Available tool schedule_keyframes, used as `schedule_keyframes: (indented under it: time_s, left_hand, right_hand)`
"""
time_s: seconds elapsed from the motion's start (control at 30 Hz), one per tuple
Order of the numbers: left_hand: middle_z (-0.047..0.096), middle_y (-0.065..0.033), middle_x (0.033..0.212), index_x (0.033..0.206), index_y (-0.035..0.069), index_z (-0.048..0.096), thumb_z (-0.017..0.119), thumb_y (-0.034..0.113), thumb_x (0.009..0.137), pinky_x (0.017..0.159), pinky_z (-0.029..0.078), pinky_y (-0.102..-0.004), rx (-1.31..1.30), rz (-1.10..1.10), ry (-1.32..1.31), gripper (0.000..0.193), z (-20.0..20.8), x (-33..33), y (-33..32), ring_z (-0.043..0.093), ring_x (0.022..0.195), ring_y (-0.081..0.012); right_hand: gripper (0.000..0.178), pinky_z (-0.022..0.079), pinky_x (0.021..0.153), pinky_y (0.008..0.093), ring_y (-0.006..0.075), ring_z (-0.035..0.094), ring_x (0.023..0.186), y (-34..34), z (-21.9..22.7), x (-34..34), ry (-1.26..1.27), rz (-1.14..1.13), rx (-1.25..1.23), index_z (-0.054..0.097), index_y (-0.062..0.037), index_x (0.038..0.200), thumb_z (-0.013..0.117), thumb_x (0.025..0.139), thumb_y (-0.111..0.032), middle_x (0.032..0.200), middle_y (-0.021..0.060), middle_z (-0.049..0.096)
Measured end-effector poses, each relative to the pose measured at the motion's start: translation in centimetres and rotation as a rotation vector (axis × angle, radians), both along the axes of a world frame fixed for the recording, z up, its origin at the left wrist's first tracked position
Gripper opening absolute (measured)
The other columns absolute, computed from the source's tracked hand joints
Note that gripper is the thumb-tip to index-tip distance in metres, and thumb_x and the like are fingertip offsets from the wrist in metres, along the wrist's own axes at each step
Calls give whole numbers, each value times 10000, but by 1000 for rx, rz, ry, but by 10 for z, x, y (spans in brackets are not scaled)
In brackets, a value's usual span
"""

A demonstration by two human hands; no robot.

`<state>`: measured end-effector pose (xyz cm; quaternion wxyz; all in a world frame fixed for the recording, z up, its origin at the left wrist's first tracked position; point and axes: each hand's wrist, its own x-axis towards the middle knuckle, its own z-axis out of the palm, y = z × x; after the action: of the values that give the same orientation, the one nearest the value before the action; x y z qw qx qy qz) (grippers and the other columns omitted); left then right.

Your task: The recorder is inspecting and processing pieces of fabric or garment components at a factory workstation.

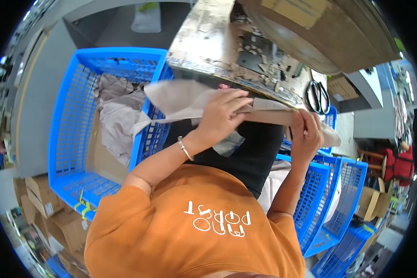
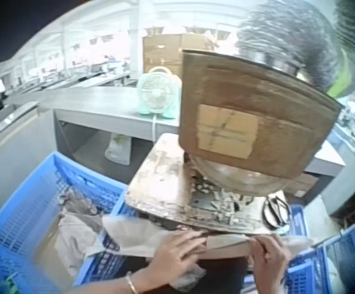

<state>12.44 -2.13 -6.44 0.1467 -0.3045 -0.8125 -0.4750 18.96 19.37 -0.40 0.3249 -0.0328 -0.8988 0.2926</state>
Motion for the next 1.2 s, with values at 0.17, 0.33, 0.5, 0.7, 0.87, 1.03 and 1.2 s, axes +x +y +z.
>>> schedule_keyframes:
  time_s: [0.17, 0.33, 0.5, 0.7, 0.87, 1.03, 1.2]
  left_hand:
    - [728, -71, 1099, 1133, 108, 729, 698, 40, 846, 1055, 440, -424, -8, -66, 18, 296, 5, -21, 4, 649, 1076, -292]
    - [738, -102, 852, 1046, 25, 738, 652, 159, 945, 669, 540, -289, 165, -208, -495, 188, 28, -52, 9, 683, 708, -142]
    - [720, -69, 834, 1024, -14, 736, 672, 163, 932, 668, 506, -258, 238, -218, -642, 209, 37, -90, 21, 611, 714, -103]
    - [711, -97, 839, 972, -110, 712, 664, 103, 909, 702, 508, -245, 462, -274, -831, 228, 37, -109, 38, 629, 756, -117]
    - [703, -114, 867, 959, -120, 714, 659, 3, 881, 718, 511, -225, 617, -288, -903, 155, 40, -113, 42, 635, 798, -112]
    - [725, -124, 928, 1026, -116, 719, 640, 6, 887, 764, 523, -221, 597, -303, -884, 201, 42, -115, 41, 652, 838, -120]
    - [737, -121, 963, 1065, -108, 720, 633, 16, 890, 795, 530, -231, 560, -318, -786, 231, 38, -122, 42, 666, 867, -128]
  right_hand:
    - [89, 446, 624, 285, 191, 567, 657, 14, 15, -14, 28, -5, -19, 687, -1, 924, 702, 915, -89, 782, 93, 613]
    - [101, 454, 635, 272, 159, 581, 672, 34, 16, -31, -65, 0, -163, 701, 2, 938, 716, 900, -91, 785, 73, 624]
    - [136, 475, 662, 268, 138, 604, 685, 48, 9, -46, -99, 65, -228, 707, 9, 951, 738, 875, -100, 791, 69, 638]
    - [160, 478, 657, 274, 141, 618, 682, 54, -1, -67, -117, 44, -238, 719, 7, 942, 729, 887, -143, 777, 80, 653]
    - [165, 477, 655, 271, 131, 617, 682, 57, -1, -76, -112, 29, -277, 724, 6, 940, 734, 885, -149, 767, 78, 662]
    - [152, 474, 656, 258, 108, 611, 688, 58, -2, -78, -88, 33, -314, 729, 6, 940, 732, 887, -136, 763, 62, 666]
    - [146, 468, 652, 252, 98, 598, 685, 59, -4, -82, -41, 59, -360, 732, 6, 944, 730, 895, -131, 762, 46, 662]
